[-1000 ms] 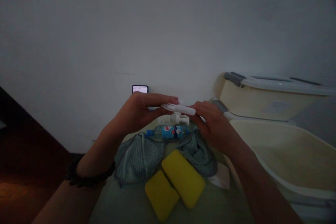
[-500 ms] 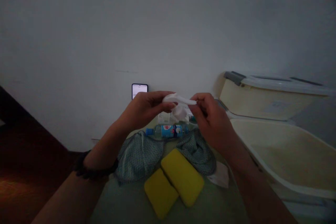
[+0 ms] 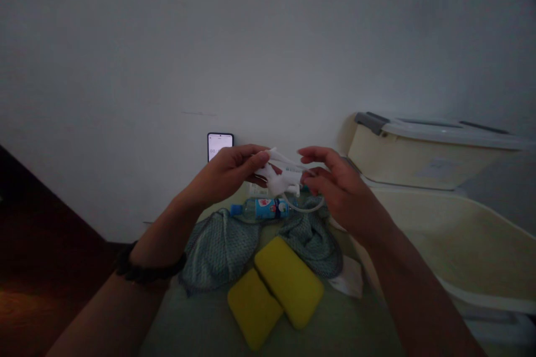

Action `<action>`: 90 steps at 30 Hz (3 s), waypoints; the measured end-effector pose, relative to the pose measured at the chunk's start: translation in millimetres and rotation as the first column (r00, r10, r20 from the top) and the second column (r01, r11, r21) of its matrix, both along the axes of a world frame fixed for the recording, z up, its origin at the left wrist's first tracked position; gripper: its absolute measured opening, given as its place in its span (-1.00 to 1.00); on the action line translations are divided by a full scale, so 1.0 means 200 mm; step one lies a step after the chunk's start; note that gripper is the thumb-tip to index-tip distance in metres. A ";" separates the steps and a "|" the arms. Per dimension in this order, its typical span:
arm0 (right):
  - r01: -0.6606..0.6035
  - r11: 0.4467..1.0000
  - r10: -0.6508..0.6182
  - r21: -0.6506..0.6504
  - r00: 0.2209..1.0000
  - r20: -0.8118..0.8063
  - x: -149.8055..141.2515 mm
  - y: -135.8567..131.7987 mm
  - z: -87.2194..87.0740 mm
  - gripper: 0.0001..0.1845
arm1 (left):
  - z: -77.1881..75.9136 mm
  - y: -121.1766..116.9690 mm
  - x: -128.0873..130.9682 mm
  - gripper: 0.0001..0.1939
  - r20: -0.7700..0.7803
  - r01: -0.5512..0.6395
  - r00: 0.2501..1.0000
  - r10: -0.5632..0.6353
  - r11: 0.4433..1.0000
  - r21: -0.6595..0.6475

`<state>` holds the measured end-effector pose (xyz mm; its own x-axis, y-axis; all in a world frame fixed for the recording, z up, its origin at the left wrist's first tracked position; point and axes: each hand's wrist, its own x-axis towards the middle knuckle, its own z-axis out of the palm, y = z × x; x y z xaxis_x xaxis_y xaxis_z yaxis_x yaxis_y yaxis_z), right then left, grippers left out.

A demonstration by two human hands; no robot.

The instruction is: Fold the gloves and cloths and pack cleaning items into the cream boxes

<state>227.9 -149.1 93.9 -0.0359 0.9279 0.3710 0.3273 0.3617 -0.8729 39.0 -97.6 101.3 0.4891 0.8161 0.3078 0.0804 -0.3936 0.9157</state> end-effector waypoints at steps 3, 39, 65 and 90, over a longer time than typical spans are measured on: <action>-0.009 1.000 0.009 -0.009 0.998 0.067 0.00 0.00 -0.01 -0.61 | 0.00 0.01 0.00 -0.72 0.023 -0.027 0.999 0.028 1.000 -0.011; -0.062 0.994 0.016 0.085 0.892 0.452 0.00 0.01 -0.01 -0.83 | -0.01 0.00 0.00 -0.72 -0.168 -0.059 0.983 0.079 0.991 0.117; 0.164 0.847 -0.475 0.506 0.661 0.581 -0.14 0.00 -0.11 -0.56 | 0.04 -0.05 0.00 -0.61 -0.271 -0.191 0.935 0.230 0.968 0.165; -0.021 0.863 -0.336 0.506 0.724 0.603 -0.09 -0.08 0.03 -0.54 | 0.10 -0.14 0.00 -0.67 -0.330 -0.076 0.935 0.132 0.981 0.176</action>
<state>210.8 -164.9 99.2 -0.3013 0.6719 0.6766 0.8312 0.5328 -0.1590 39.1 -125.2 121.3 0.5017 0.8225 0.2678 0.4229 -0.5033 0.7536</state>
